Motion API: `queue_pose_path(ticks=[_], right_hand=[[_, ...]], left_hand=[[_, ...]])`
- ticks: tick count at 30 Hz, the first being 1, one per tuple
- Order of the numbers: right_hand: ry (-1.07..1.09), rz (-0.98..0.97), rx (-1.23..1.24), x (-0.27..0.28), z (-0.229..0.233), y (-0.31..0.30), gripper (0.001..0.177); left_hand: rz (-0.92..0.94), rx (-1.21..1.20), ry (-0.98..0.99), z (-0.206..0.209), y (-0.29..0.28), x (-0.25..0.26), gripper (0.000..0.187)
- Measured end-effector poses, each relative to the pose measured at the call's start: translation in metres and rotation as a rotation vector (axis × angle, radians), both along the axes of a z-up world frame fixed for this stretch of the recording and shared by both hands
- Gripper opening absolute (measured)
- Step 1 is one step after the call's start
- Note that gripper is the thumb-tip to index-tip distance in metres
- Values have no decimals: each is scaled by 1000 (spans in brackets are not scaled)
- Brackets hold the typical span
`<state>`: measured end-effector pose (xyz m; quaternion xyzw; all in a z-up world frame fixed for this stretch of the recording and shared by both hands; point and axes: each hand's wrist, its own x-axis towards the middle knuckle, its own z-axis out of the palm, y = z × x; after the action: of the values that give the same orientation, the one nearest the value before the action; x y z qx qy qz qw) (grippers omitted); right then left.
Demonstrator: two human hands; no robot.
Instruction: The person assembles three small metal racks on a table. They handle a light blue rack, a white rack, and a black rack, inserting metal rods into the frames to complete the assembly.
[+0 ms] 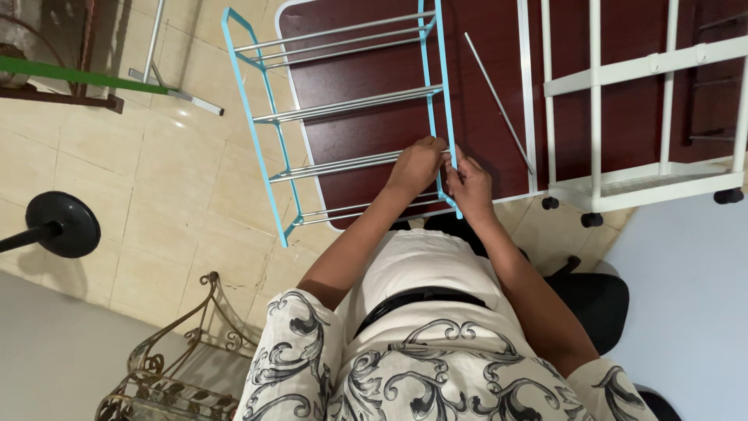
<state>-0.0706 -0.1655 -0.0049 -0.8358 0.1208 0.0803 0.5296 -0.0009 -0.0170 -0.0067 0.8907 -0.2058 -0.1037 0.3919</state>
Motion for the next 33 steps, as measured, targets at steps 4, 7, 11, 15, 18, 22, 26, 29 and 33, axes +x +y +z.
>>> queue_pose_path(ticks=[4,7,11,15,18,22,26,29,33], right_hand=[[-182,4,-100,0,-6,3,47],[-122,-46,-45,-4,-5,6,47],[-54,-80,6,-5,-6,10,47],[-117,-50,-77,-5,-8,7,48],[-134,-60,9,-7,-11,7,51],[-110,-80,-60,-8,-14,8,51],[-101,-92,13,-8,-13,8,54],[-114,-94,-1,-8,-11,7,52],[-149,-97,-18,-10,-9,9,44]], left_hand=[[-13,54,86,9,0,5,17],[-28,34,99,13,2,9,21],[-37,103,241,7,2,18,30],[-69,131,451,-7,-2,30,34],[-97,23,516,-15,-4,39,35],[-81,62,492,-9,-2,32,35],[-88,59,525,10,0,34,38],[-70,105,442,24,1,31,35],[-78,64,368,28,-1,28,30]])
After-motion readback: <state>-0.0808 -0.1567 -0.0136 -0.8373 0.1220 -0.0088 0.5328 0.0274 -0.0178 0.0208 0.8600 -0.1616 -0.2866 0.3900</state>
